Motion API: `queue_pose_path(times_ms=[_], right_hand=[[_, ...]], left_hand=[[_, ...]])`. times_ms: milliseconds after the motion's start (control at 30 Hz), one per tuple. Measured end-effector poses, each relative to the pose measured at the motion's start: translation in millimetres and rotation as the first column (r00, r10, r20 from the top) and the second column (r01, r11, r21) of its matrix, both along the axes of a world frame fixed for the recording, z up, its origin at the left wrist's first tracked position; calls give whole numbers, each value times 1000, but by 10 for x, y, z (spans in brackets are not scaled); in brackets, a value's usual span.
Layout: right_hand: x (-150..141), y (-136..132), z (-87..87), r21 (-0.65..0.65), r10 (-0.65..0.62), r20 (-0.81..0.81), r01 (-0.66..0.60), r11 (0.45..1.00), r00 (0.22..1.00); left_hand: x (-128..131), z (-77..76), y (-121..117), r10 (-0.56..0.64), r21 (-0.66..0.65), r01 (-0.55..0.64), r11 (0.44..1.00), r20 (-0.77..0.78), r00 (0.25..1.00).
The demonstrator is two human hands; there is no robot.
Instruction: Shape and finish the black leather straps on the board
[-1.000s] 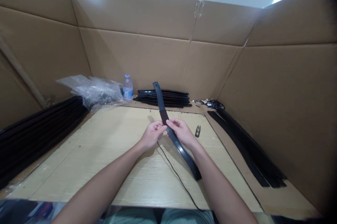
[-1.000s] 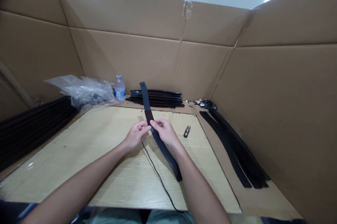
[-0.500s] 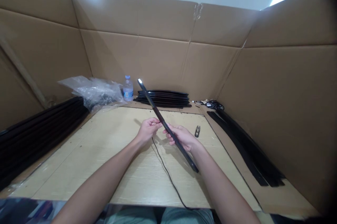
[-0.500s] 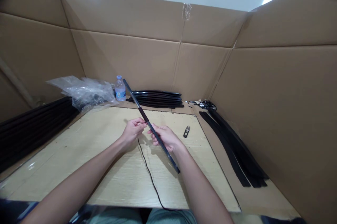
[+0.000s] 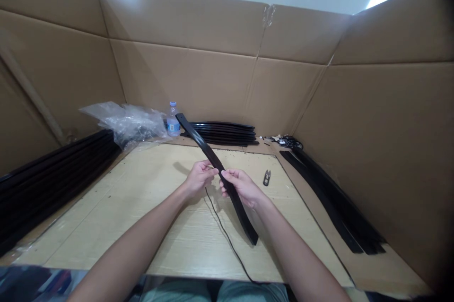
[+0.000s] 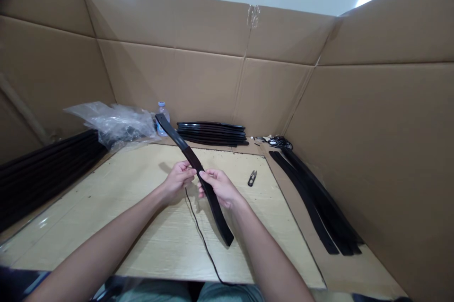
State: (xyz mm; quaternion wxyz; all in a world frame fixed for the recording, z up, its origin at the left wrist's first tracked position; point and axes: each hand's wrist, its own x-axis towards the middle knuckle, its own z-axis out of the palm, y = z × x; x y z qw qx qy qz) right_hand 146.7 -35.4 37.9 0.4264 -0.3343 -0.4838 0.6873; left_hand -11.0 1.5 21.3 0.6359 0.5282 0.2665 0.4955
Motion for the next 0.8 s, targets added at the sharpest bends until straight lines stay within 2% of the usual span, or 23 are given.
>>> queue_pose_path(times_ms=[200, 400, 800], right_hand=[[-4, -30, 74, 6, 26, -2, -26, 1000, 1000], [-8, -60, 116, -11, 12, 26, -12, 1000, 1000], [-138, -137, 100, 127, -225, 86, 214, 969, 970]], left_hand=[[-4, -1, -30, -87, 10, 87, 996, -19, 996], [14, -22, -20, -99, 32, 99, 995, -4, 995], [62, -53, -78, -124, -16, 124, 992, 22, 992]])
